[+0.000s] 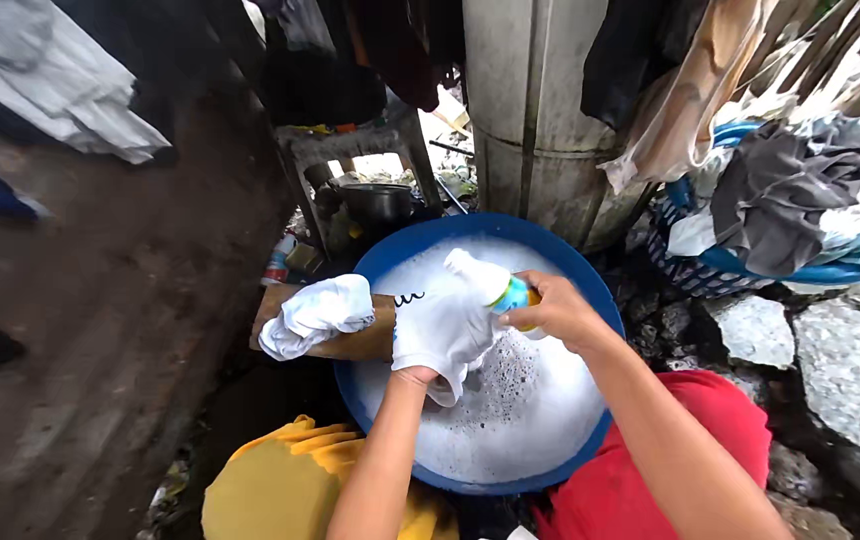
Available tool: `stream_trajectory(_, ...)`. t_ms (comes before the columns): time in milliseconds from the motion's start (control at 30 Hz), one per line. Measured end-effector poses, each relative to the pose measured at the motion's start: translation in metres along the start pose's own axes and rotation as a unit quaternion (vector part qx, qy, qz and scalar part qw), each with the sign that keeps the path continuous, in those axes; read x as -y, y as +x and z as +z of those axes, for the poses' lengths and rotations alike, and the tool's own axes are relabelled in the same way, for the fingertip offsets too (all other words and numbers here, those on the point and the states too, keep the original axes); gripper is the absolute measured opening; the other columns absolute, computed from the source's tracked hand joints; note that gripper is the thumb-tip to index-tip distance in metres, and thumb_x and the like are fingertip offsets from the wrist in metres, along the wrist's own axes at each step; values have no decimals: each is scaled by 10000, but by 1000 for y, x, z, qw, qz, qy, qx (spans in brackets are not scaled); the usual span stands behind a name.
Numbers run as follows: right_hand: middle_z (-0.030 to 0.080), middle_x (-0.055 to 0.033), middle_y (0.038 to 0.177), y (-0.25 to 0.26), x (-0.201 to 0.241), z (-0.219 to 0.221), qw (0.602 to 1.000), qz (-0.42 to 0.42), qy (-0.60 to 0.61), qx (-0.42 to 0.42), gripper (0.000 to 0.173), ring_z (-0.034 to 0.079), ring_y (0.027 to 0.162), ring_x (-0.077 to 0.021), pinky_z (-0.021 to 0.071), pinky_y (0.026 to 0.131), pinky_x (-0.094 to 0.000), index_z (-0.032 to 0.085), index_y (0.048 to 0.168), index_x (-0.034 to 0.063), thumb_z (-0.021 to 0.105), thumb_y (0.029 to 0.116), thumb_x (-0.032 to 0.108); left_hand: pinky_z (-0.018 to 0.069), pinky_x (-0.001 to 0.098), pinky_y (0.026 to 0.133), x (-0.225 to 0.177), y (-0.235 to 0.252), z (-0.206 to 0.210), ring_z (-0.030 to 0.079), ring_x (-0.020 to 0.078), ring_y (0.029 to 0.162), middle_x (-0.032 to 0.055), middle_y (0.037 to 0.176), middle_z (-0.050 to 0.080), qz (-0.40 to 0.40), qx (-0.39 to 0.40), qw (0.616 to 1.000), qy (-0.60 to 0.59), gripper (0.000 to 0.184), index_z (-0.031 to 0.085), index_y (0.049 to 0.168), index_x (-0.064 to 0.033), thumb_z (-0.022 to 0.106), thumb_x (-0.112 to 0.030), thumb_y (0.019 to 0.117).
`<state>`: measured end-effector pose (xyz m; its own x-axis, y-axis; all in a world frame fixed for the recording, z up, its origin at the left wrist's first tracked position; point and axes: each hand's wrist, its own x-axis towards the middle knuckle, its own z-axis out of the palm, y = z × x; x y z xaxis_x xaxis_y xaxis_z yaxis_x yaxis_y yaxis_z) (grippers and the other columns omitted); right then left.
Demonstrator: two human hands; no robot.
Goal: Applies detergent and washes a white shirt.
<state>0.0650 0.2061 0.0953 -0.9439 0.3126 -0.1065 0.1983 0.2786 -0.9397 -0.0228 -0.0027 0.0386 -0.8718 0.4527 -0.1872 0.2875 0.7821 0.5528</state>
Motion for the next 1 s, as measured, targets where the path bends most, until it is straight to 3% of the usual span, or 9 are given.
stream_trajectory(167,691,-77,1071,4,-12,6,966,35,246,73,418,684,876,-138,590,795,-339,560,1306,57,649,898,29,466,627,960,-40,0,-37,606,454,1153,287,1190,650,40,16,988,148,373,671,1178,27,760,-196,892)
stream_trajectory(333,691,-86,1078,18,-7,3,952,22,294,77,454,691,902,-163,599,813,-361,517,1364,76,626,924,65,495,490,966,-43,4,-59,612,321,1136,244,1212,641,56,35,998,-12,365,616,1255,62,700,-42,916)
stream_trajectory(400,685,-73,1066,21,18,-8,947,-10,320,35,418,691,920,-166,600,821,-368,498,1382,91,588,974,67,527,358,939,-20,18,-62,597,179,1095,141,1228,610,72,141,973,-168,340,534,1348,16,549,-12,1010)
stream_trajectory(500,674,-58,1074,25,68,-23,935,-48,349,-35,393,689,926,-164,598,815,-365,488,1395,127,573,1012,103,433,464,1054,-12,18,-74,542,260,1264,175,1414,557,5,241,953,-182,523,459,1478,-41,253,-376,1133)
stream_trajectory(567,663,-74,1104,30,93,-36,935,-63,344,-57,439,684,940,-182,599,810,-380,466,1430,150,595,1010,145,320,540,1177,-13,8,-91,439,338,1413,227,1512,474,-8,254,960,-119,617,448,1495,-6,289,-466,1115)
stream_trajectory(633,666,-95,1119,34,110,-46,940,-56,325,-85,469,688,944,-211,599,789,-398,474,1438,156,635,1000,187,399,591,1092,-9,6,-104,571,405,1243,300,1289,610,56,222,973,-17,509,595,1304,84,454,-359,1097)
stream_trajectory(733,669,-103,1111,37,128,-60,941,-45,304,-145,506,689,924,-225,601,750,-402,495,1418,155,697,958,220,495,610,905,-5,6,-130,671,402,951,256,954,688,212,107,963,130,310,691,1052,67,581,-223,1051)
stream_trajectory(867,672,-103,1139,40,138,-82,940,-35,275,-199,586,678,944,-243,580,733,-420,490,1441,172,733,915,265,507,648,776,1,6,-169,681,422,816,235,801,670,315,-51,934,158,297,673,931,51,620,-227,1022)
stream_trajectory(1000,658,-101,1158,29,149,-93,943,-30,253,-213,592,667,963,-250,571,729,-427,496,1442,200,734,909,300,503,678,810,-10,1,-202,693,451,863,263,864,696,341,-109,921,150,287,697,1008,60,620,-217,1016)
